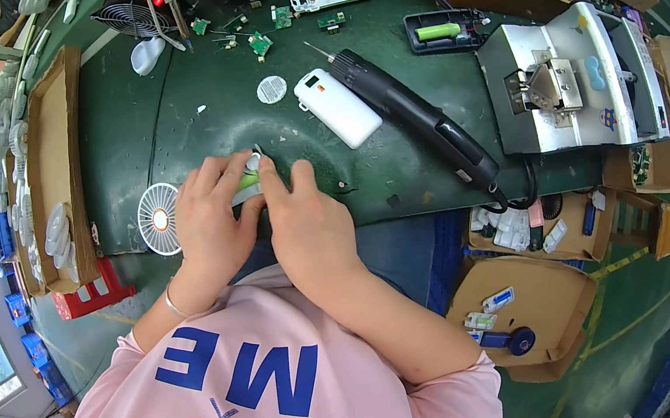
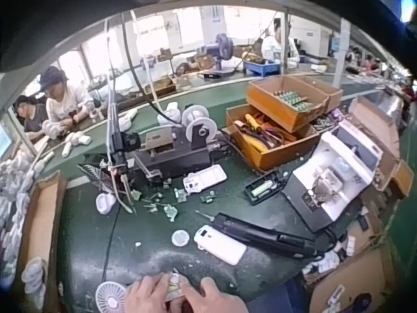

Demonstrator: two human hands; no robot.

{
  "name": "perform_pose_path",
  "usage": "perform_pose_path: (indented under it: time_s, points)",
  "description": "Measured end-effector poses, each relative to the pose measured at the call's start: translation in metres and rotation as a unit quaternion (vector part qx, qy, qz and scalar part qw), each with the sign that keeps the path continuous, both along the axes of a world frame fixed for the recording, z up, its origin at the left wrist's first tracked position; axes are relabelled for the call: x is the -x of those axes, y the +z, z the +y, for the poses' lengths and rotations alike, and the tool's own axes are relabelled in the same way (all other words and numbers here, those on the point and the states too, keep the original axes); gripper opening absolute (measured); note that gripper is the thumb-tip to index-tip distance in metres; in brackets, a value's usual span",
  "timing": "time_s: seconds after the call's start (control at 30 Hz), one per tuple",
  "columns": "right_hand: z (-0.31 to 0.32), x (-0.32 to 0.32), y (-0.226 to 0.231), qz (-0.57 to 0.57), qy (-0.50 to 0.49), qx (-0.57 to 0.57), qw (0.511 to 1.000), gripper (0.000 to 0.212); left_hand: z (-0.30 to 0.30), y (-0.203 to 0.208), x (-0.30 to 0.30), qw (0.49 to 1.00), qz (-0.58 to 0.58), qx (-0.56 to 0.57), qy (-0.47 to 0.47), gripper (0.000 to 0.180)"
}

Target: The person assembles portable electric fans by inserting batteries and internal components into casings, securing them with an electric screwdriver, and placing the fans into a tray. The person then separates small circuit boards from a panel and connects wiring to the fan heads by hand.

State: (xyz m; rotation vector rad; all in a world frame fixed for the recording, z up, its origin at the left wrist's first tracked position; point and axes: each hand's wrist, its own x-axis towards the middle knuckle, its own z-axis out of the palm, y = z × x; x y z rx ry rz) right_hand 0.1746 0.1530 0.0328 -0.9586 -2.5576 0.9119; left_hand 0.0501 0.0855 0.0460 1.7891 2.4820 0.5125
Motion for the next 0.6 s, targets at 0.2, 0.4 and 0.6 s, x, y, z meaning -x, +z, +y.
perform_pose_path:
  time_s: [0.2, 0.4, 0.6]
  points:
    - [-0.006, -0.019, 0.012, 0.096, -0.064, 0.099, 0.988, 0.041, -0.002, -0.003, -0.002, 1.0, -0.004, -0.006, 0.015, 0.046]
    - [-0.012, -0.025, 0.015, 0.055, -0.016, 0.105, 0.993, 0.045, -0.001, -0.002, -0.001, 1.0, 0.004, -0.004, 0.011, 0.046]
    - [-0.011, -0.023, 0.014, 0.054, -0.014, 0.097, 0.994, 0.045, -0.001, -0.002, 0.0, 1.0, 0.001, -0.003, 0.008, 0.046]
